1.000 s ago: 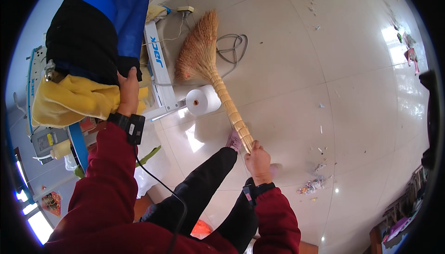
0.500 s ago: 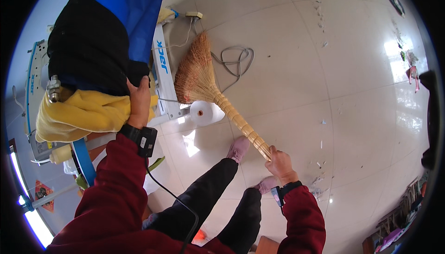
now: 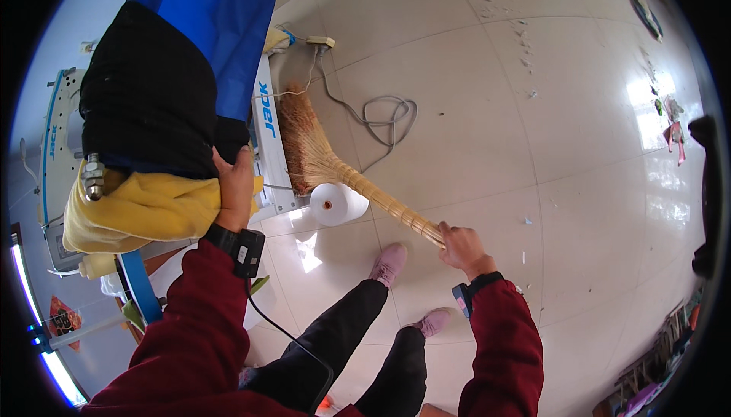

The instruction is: The person sweeps scattered debris on a tiled floor using a traditional straw broom. They gather the debris into a pile, move a cardboard box to access more floor area, and continue sweeping around a sewing machine and other items. The person also briefly lifts a plastic bag and adjusts a power cord while sweeping.

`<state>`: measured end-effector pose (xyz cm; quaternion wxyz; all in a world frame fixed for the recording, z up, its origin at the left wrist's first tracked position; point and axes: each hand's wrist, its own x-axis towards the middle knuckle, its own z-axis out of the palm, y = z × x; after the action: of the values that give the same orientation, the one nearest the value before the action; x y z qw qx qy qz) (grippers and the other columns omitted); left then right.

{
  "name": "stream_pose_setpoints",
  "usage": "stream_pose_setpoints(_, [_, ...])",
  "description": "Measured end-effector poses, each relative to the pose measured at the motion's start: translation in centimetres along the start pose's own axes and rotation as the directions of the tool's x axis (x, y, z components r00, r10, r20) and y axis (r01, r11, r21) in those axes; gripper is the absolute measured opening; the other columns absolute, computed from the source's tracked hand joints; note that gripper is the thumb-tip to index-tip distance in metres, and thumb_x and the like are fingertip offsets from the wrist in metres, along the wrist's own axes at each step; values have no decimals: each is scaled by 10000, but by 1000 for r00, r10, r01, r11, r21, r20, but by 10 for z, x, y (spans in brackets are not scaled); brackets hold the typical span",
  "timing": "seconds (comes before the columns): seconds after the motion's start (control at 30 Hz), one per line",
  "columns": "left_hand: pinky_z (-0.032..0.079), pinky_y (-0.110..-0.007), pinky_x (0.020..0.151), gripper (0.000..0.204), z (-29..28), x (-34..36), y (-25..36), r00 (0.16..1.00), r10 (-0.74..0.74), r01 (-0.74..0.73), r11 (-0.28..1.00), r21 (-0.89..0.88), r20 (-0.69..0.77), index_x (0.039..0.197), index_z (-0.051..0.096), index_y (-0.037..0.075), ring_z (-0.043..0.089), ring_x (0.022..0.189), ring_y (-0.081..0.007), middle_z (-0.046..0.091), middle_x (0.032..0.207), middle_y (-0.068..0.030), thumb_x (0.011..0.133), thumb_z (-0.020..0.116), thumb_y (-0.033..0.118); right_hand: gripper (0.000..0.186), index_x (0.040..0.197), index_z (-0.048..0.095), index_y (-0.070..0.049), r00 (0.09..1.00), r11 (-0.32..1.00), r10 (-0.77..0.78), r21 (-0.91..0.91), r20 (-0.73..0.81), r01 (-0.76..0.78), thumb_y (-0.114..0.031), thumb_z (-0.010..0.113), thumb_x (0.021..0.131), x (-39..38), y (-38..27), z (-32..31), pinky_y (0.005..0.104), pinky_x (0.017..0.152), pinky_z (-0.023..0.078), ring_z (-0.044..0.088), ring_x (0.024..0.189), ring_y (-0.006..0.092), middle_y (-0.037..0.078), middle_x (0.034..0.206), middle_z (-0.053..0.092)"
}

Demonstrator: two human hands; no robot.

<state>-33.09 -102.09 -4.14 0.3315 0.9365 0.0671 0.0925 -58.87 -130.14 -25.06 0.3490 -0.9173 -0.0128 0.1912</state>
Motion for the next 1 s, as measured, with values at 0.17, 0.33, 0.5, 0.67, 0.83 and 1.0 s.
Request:
stream_pose_setpoints(0.17, [204, -354, 1128, 808, 2, -1, 0, 1000, 3, -3, 1000, -31, -6, 1453, 184, -23, 244, 1378, -339, 215, 1492, -260, 843, 635, 254, 301, 1021, 577, 9, 995, 990, -58, -125, 79, 67, -94, 556, 739, 68, -11, -19, 429, 628, 539, 660, 691, 344, 178, 728, 658])
stream_pose_setpoints(0.33, [198, -354, 1133, 812, 5, 7, -15, 990, 116, -111, 992, 62, -74, 1453, 180, -20, 237, 1383, -336, 213, 1493, -255, 840, 638, 250, 263, 1052, 608, -32, 992, 979, -115, -165, 59, 123, -93, 540, 807, 158, -47, -25, 413, 656, 542, 671, 763, 316, 140, 787, 676])
stream_pose_setpoints(0.5, [201, -354, 1133, 797, 0, 12, -24, 968, 244, -227, 951, 209, -59, 1451, 182, -26, 226, 1386, -327, 206, 1495, -250, 842, 642, 206, 575, 1335, 485, -186, 999, 999, 35, -25, -18, -36, -162, 650, 785, 199, -80, -12, 431, 720, 521, 655, 842, 319, 144, 879, 670])
stream_pose_setpoints(0.67, [199, -350, 1133, 796, 2, 2, -19, 994, 105, -103, 993, 54, -38, 1447, 181, -34, 231, 1381, -316, 212, 1491, -250, 841, 651, 181, 710, 1392, 420, -200, 961, 925, 271, 259, 60, -277, -259, 731, 757, 132, -81, 28, 465, 743, 497, 634, 891, 359, 159, 940, 667])
stream_pose_setpoints(0.83, [206, -368, 1111, 740, 0, 5, -28, 979, 198, -186, 966, 177, -49, 1390, 260, -36, 285, 1324, -350, 269, 1440, -267, 865, 637, 324, 784, 1450, 291, -165, 912, 866, 409, 321, -17, -383, -219, 695, 781, -11, -121, 70, 475, 568, 505, 626, 634, 377, 190, 750, 625])
stream_pose_setpoints(1.0, [222, -366, 1095, 740, 1, 7, -35, 976, 214, -204, 964, 172, -38, 1361, 289, -58, 317, 1295, -365, 333, 1391, -289, 872, 617, 391, 813, 1458, 291, -164, 911, 902, 409, 175, -58, -394, -183, 683, 745, -74, -127, 64, 443, 521, 507, 595, 544, 339, 167, 675, 576])
